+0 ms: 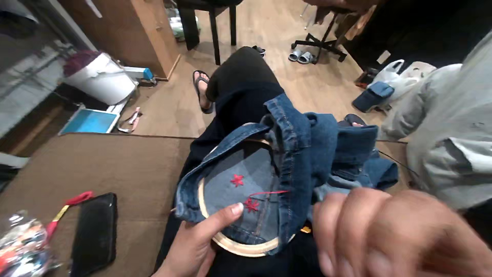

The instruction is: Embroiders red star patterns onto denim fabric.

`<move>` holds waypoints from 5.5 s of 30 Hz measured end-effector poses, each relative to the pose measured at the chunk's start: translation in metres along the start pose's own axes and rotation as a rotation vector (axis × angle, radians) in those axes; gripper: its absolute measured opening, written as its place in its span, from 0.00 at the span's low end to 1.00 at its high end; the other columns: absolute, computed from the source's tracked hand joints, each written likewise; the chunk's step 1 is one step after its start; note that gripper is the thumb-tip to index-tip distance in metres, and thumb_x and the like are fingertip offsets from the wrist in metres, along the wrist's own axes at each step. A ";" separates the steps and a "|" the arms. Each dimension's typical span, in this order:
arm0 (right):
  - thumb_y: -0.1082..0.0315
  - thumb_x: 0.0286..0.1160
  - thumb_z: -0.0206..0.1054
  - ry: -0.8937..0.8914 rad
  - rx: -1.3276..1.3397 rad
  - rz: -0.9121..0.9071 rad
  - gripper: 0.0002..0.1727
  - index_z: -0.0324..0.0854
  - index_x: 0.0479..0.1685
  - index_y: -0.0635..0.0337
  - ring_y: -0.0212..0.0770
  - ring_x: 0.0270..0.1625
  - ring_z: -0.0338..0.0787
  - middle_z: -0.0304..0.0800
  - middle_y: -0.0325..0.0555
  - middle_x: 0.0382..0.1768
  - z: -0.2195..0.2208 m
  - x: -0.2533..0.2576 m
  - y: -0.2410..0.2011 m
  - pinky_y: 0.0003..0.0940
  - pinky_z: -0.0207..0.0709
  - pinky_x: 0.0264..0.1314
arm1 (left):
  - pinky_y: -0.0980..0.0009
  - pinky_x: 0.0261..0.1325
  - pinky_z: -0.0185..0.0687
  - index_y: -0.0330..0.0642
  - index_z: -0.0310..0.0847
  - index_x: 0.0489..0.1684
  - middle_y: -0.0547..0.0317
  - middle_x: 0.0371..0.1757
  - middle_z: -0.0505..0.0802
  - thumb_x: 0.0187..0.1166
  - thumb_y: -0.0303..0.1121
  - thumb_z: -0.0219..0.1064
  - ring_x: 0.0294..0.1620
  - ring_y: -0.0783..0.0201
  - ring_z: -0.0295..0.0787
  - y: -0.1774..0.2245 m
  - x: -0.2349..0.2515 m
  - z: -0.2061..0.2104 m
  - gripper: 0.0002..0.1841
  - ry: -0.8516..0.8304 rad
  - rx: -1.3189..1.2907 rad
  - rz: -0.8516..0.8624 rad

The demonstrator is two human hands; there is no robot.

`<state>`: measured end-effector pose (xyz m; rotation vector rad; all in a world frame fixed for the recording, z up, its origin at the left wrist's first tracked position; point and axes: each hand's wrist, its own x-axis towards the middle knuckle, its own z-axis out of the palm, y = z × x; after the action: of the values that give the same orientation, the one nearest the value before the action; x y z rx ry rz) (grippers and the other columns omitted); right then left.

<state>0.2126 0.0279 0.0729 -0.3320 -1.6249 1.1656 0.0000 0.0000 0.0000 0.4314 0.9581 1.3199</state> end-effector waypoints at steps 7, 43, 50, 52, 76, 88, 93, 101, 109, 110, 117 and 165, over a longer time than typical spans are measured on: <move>0.70 0.85 0.62 -0.067 -0.841 -0.017 0.09 0.87 0.52 0.50 0.33 0.44 0.83 0.82 0.43 0.36 0.012 -0.027 0.038 0.19 0.78 0.49 | 0.62 0.57 0.93 0.31 0.82 0.52 0.50 0.44 0.97 0.63 0.20 0.77 0.47 0.61 0.97 -0.002 -0.003 0.001 0.18 -0.053 0.031 0.091; 0.59 0.87 0.62 -0.015 -1.012 -0.015 0.10 0.83 0.42 0.53 0.31 0.48 0.85 0.86 0.40 0.40 0.016 -0.027 0.062 0.19 0.77 0.53 | 0.63 0.64 0.91 0.32 0.74 0.63 0.57 0.52 0.96 0.69 0.18 0.74 0.55 0.64 0.95 -0.011 -0.006 -0.009 0.23 -0.184 0.157 0.247; 0.60 0.87 0.63 -0.014 -0.828 0.086 0.10 0.82 0.40 0.55 0.26 0.49 0.84 0.84 0.40 0.42 0.005 -0.028 0.048 0.15 0.77 0.54 | 0.63 0.64 0.91 0.32 0.74 0.63 0.57 0.52 0.96 0.69 0.18 0.74 0.54 0.64 0.95 -0.009 -0.006 -0.009 0.23 -0.178 0.149 0.248; 0.58 0.86 0.65 0.034 -0.832 0.076 0.10 0.83 0.41 0.54 0.23 0.47 0.84 0.84 0.38 0.42 0.005 -0.028 0.049 0.13 0.78 0.50 | 0.64 0.64 0.91 0.32 0.74 0.63 0.57 0.52 0.96 0.69 0.18 0.75 0.55 0.64 0.95 -0.010 -0.006 -0.009 0.23 -0.178 0.158 0.247; 0.60 0.86 0.66 -0.014 -0.921 -0.068 0.08 0.86 0.49 0.53 0.30 0.53 0.86 0.87 0.40 0.45 0.014 -0.028 0.053 0.20 0.78 0.59 | 0.66 0.66 0.90 0.33 0.74 0.65 0.61 0.54 0.96 0.71 0.21 0.75 0.57 0.67 0.94 -0.012 -0.006 -0.013 0.23 -0.241 0.255 0.369; 0.66 0.85 0.53 -0.053 -1.253 -0.059 0.09 0.78 0.39 0.51 0.40 0.39 0.81 0.81 0.41 0.33 0.026 -0.023 0.062 0.32 0.72 0.42 | 0.70 0.68 0.88 0.29 0.75 0.64 0.63 0.56 0.95 0.74 0.24 0.74 0.59 0.73 0.92 -0.006 -0.010 -0.011 0.21 -0.302 0.496 0.487; 0.53 0.95 0.48 -0.071 -0.498 0.162 0.18 0.73 0.39 0.54 0.26 0.46 0.80 0.76 0.39 0.38 0.014 -0.025 0.048 0.19 0.74 0.53 | 0.69 0.66 0.89 0.28 0.73 0.65 0.62 0.55 0.95 0.73 0.24 0.75 0.57 0.71 0.93 -0.009 -0.010 -0.012 0.23 -0.232 0.430 0.461; 0.54 0.87 0.63 0.089 -1.050 -0.009 0.13 0.85 0.56 0.51 0.27 0.47 0.83 0.82 0.40 0.46 0.005 -0.024 0.047 0.18 0.78 0.51 | 0.67 0.67 0.89 0.29 0.71 0.67 0.61 0.56 0.95 0.72 0.22 0.74 0.59 0.68 0.93 -0.010 -0.010 -0.014 0.24 -0.238 0.349 0.410; 0.56 0.90 0.56 -0.089 -1.011 0.029 0.15 0.83 0.41 0.52 0.31 0.46 0.83 0.84 0.39 0.39 0.005 -0.020 0.051 0.23 0.75 0.49 | 0.67 0.68 0.88 0.30 0.72 0.67 0.62 0.57 0.94 0.73 0.23 0.75 0.59 0.70 0.92 -0.009 -0.011 -0.015 0.24 -0.252 0.407 0.443; 0.56 0.90 0.57 -0.087 -0.908 0.070 0.15 0.83 0.40 0.53 0.27 0.47 0.83 0.83 0.38 0.40 0.004 -0.020 0.050 0.18 0.76 0.49 | 0.68 0.68 0.88 0.29 0.72 0.67 0.62 0.57 0.94 0.73 0.23 0.75 0.60 0.70 0.92 -0.008 -0.012 -0.015 0.24 -0.255 0.417 0.441; 0.58 0.88 0.62 0.009 -0.348 0.257 0.14 0.85 0.36 0.57 0.19 0.41 0.83 0.84 0.33 0.38 0.005 -0.019 0.056 0.12 0.77 0.41 | 0.71 0.69 0.87 0.28 0.74 0.65 0.62 0.57 0.94 0.75 0.25 0.74 0.60 0.73 0.91 -0.005 -0.013 -0.016 0.22 -0.278 0.500 0.485; 0.64 0.78 0.67 0.005 -0.746 -0.127 0.05 0.82 0.41 0.55 0.30 0.52 0.86 0.83 0.39 0.42 0.015 -0.039 0.032 0.20 0.80 0.60 | 0.69 0.67 0.89 0.33 0.73 0.65 0.65 0.55 0.95 0.72 0.23 0.76 0.58 0.72 0.93 -0.006 -0.016 -0.013 0.24 -0.247 0.430 0.481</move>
<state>0.2050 0.0077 0.0247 -0.6871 -2.0002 0.4224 -0.0057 -0.0190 -0.0062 1.1870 0.9595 1.4372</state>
